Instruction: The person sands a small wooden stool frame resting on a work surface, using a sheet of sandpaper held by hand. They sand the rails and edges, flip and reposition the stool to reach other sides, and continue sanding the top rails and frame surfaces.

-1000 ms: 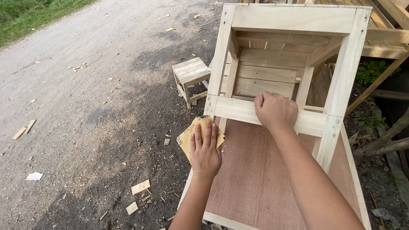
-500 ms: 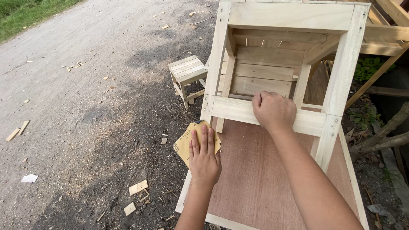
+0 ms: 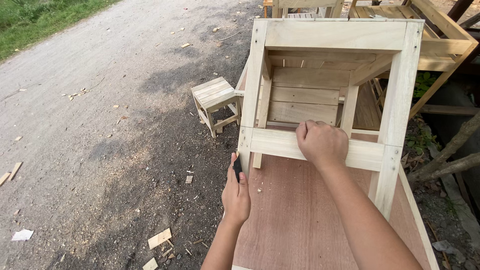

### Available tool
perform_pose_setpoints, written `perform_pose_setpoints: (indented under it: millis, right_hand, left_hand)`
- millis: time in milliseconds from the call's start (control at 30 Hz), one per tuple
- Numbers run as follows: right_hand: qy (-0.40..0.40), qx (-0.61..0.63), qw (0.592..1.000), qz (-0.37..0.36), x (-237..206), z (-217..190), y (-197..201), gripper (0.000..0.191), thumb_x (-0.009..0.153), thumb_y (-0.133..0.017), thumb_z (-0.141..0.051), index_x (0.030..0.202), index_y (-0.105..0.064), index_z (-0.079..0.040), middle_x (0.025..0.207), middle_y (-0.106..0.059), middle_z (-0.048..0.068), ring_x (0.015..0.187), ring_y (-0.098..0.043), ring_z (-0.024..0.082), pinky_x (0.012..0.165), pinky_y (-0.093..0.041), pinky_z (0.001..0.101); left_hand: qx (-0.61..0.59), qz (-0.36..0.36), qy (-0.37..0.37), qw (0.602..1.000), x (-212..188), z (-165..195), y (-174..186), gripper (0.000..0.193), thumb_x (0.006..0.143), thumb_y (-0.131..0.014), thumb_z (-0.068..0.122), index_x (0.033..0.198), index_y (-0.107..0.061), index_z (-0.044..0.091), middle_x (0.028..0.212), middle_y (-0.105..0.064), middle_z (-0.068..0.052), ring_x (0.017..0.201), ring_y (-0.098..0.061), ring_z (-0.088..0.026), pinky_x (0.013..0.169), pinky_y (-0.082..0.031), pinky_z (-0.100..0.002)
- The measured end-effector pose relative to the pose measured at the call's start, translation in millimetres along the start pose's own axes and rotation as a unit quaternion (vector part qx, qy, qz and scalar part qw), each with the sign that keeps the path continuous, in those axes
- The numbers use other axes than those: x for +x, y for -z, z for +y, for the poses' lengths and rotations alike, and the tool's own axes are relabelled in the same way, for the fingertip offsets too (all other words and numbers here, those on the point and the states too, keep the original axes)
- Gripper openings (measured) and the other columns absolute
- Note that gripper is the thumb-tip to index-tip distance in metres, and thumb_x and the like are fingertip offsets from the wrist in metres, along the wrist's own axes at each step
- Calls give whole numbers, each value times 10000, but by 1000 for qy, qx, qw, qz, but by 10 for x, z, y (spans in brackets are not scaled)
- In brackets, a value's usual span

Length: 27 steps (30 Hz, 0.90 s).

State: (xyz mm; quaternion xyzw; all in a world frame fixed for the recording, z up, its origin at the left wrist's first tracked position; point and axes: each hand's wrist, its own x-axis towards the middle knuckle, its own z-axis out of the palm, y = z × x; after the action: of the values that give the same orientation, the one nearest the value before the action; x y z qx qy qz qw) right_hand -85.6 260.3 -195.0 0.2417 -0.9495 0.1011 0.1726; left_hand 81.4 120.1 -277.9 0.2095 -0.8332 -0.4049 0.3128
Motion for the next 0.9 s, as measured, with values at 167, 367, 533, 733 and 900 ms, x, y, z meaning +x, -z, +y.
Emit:
perform_pose_setpoints:
  millis: [167, 367, 533, 733, 900]
  right_hand:
    - [-16, -8, 1000, 1, 9, -2, 14, 529, 1060, -369, -347, 777, -769, -149, 646, -701, 89, 489, -640, 212, 473, -511, 367]
    - [-22, -20, 1000, 6, -24, 38, -41, 498, 1061, -401, -346, 795, -769, -142, 659, -722, 82, 520, -670, 211, 509, -526, 370]
    - [-17, -2, 996, 92, -63, 47, -82, 422, 989, -490, -364, 788, -790, -146, 730, -745, 89, 593, -699, 260, 576, -557, 408]
    - [-33, 3, 997, 64, -54, 56, -79, 418, 1001, -489, -361, 812, -787, -139, 747, -746, 92, 609, -711, 264, 576, -568, 416]
    - [14, -12, 987, 157, -33, 79, -109, 394, 953, -527, -374, 755, -784, -149, 714, -742, 88, 595, -694, 272, 562, -550, 415]
  left_hand:
    - [22, -1, -94, 995, 662, 266, -3, 651, 1086, -230, 426, 1634, -150, 83, 1676, -264, -180, 1505, -331, -410, 1172, -356, -433]
    - [309, 42, -281, 908, 510, 204, -21, 625, 1072, -314, 408, 1614, -251, 104, 1690, -258, -80, 1555, -208, -358, 1246, -163, -469]
    - [220, -38, -306, 925, 358, -75, -190, 610, 1070, -358, 387, 1586, -367, 61, 1675, -333, -110, 1561, -244, -304, 1263, -145, -464]
    - [233, -27, -294, 927, 641, 128, -267, 598, 1058, -374, 363, 1516, -436, -17, 1586, -438, -155, 1502, -336, -304, 1248, -157, -460]
    - [266, -48, -288, 919, 693, 431, -255, 571, 1064, -368, 368, 1446, -510, -31, 1522, -499, -191, 1469, -385, -298, 1251, -179, -452]
